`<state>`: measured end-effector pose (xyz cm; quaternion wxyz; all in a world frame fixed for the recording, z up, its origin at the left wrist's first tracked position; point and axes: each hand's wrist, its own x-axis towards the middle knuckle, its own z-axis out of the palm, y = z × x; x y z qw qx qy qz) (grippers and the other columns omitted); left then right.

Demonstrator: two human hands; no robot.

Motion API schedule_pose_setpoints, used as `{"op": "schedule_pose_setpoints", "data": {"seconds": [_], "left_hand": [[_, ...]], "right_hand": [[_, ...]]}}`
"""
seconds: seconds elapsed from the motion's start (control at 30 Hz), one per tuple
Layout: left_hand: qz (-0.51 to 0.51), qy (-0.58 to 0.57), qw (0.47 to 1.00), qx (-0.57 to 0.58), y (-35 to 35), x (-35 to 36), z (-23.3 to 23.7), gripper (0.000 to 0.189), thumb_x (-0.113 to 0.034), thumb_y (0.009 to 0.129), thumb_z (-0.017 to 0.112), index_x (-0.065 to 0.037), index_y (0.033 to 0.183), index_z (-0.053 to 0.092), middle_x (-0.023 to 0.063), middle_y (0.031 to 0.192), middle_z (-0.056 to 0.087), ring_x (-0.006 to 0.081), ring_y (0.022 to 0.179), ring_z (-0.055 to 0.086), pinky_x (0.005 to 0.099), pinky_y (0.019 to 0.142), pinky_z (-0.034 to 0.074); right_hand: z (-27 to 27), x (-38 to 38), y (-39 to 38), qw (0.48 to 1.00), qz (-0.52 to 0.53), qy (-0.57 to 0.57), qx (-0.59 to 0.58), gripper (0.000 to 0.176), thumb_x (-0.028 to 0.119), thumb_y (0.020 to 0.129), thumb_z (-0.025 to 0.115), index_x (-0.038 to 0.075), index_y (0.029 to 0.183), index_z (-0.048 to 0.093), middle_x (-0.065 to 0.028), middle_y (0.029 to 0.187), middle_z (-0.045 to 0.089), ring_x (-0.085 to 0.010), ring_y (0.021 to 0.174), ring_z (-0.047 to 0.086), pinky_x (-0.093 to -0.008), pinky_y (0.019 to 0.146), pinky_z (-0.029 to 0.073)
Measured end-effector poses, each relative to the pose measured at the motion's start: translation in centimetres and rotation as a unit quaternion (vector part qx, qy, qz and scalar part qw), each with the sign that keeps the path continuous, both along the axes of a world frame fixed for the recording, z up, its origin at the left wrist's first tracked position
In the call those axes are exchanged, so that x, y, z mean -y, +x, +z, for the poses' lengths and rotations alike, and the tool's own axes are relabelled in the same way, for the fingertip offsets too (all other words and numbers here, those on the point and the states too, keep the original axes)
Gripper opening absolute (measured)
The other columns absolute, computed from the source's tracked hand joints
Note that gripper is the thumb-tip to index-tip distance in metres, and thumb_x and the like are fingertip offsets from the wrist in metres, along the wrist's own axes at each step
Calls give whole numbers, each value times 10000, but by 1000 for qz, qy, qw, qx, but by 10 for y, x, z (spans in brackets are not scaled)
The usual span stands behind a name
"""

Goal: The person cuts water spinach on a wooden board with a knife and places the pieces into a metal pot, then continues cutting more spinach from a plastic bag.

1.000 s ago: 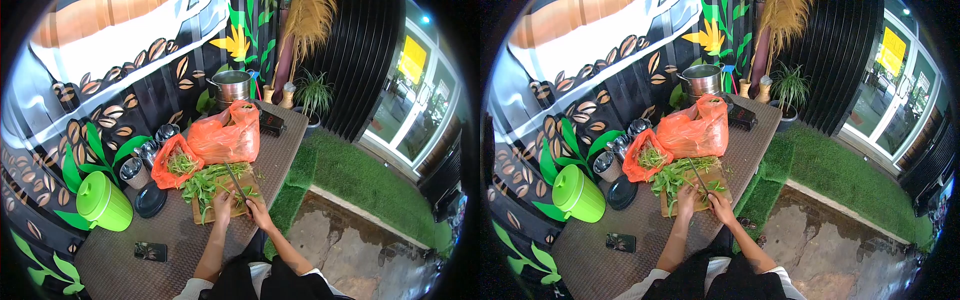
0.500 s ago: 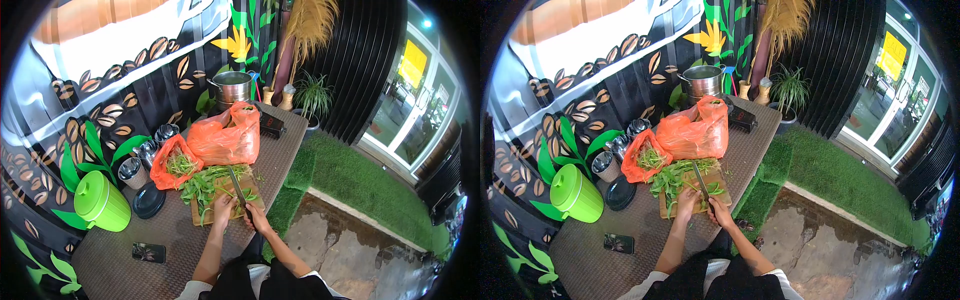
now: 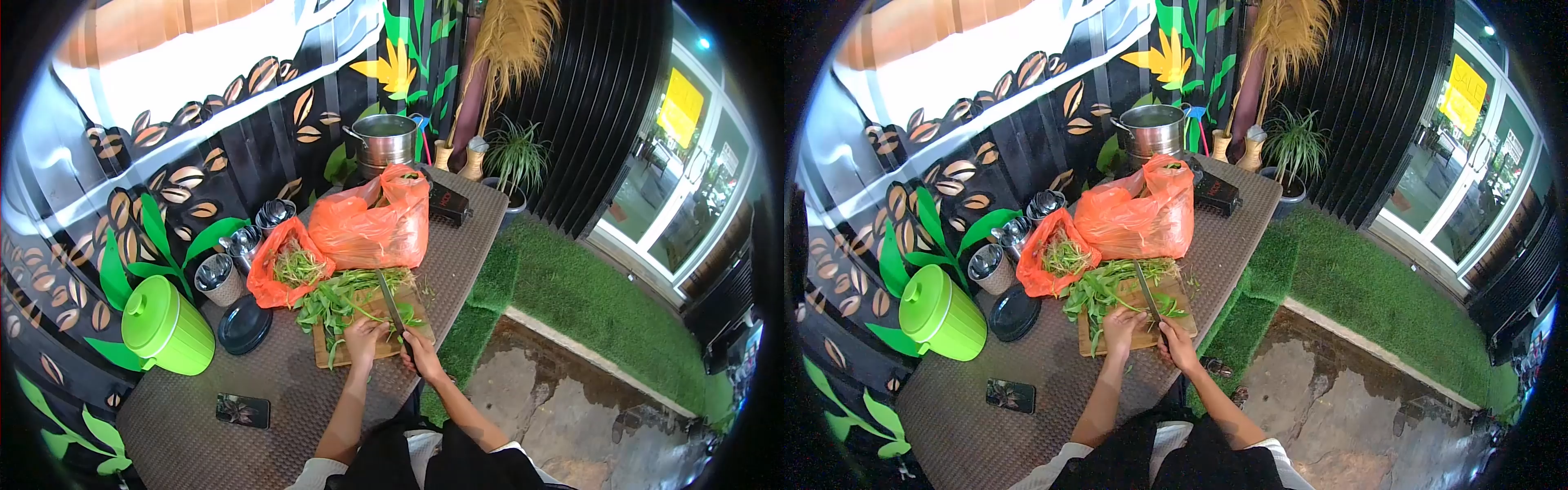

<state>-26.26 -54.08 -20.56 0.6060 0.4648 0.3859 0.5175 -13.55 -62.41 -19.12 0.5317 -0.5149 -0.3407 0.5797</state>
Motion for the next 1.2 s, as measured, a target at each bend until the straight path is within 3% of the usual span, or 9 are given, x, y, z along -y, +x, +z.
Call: {"op": "schedule_pose_setpoints", "data": {"seconds": [0.07, 0.47, 0.83, 1.0, 1.03, 1.1, 1.13, 1.17, 1.2], "left_hand": [[21, -32, 999, 34, 3, 1, 2, 178, 54, 748, 709, 59, 910, 636, 100, 813, 663, 149, 738, 642, 246, 705, 532], [63, 19, 994, 82, 15, 3, -17, 173, 100, 771, 653, 71, 938, 621, 126, 881, 662, 169, 810, 645, 247, 729, 523], [109, 86, 990, 3, 14, 2, -25, 100, 120, 777, 608, 74, 865, 619, 119, 856, 661, 115, 714, 611, 222, 632, 475], [118, 56, 991, -39, 18, 11, -5, 55, 96, 784, 629, 63, 827, 633, 100, 818, 658, 113, 701, 613, 243, 620, 494], [140, 83, 984, -78, 19, 12, -3, 51, 52, 806, 641, 63, 856, 639, 112, 843, 659, 133, 754, 627, 258, 664, 510], [162, 109, 973, -119, 18, 9, -6, 78, 9, 829, 654, 63, 885, 646, 124, 868, 660, 154, 806, 641, 273, 709, 526], [153, 110, 980, -59, 17, 3, -11, 104, -4, 839, 647, 59, 920, 632, 125, 892, 660, 162, 835, 641, 279, 728, 525], [144, 111, 983, 2, 15, -1, -17, 130, -17, 850, 639, 56, 955, 618, 127, 917, 660, 171, 865, 641, 285, 747, 523], [144, 111, 983, 2, 13, -2, -13, 130, -17, 850, 639, 56, 955, 618, 127, 917, 660, 171, 865, 641, 285, 747, 523]], "right_hand": [[1, 0, 0, 1000, 1, 8, -1, 436, 285, 988, 385, 102, 1383, 359, -1, 568, 402, -87, 436, 369, -228, 403, 318], [-16, -14, -1, 996, -15, 61, 68, 393, 236, 973, 454, 76, 1331, 425, 22, 539, 392, -69, 426, 354, -233, 401, 306], [-41, -20, -6, 995, -42, 66, 61, 392, 240, 957, 510, 76, 1311, 473, 6, 542, 434, -74, 434, 389, -249, 422, 321], [-48, -25, -9, 926, -106, 115, 344, 407, 234, 960, 502, 129, 1350, 452, 18, 565, 416, -50, 475, 338, -235, 423, 271], [-50, -27, -8, 926, -105, 114, 343, 407, 234, 960, 502, 129, 1350, 452, 18, 565, 416, -50, 475, 338, -235, 423, 271], [-54, -32, -3, 937, -152, 78, 305, 249, 250, 963, 482, 127, 1160, 573, 14, 541, 394, -59, 461, 350, -230, 407, 285], [-43, -31, -1, 937, -150, 78, 304, 249, 250, 963, 482, 127, 1160, 573, 14, 541, 394, -59, 461, 350, -230, 407, 285], [-33, -28, 4, 991, -89, -8, 95, 208, 267, 969, 450, 122, 1086, 543, 2, 545, 410, -84, 453, 380, -238, 397, 307], [-20, -26, 6, 988, -24, -93, -120, 196, 284, 975, 418, 117, 1012, 513, -11, 548, 427, -109, 444, 411, -246, 386, 328]]}}
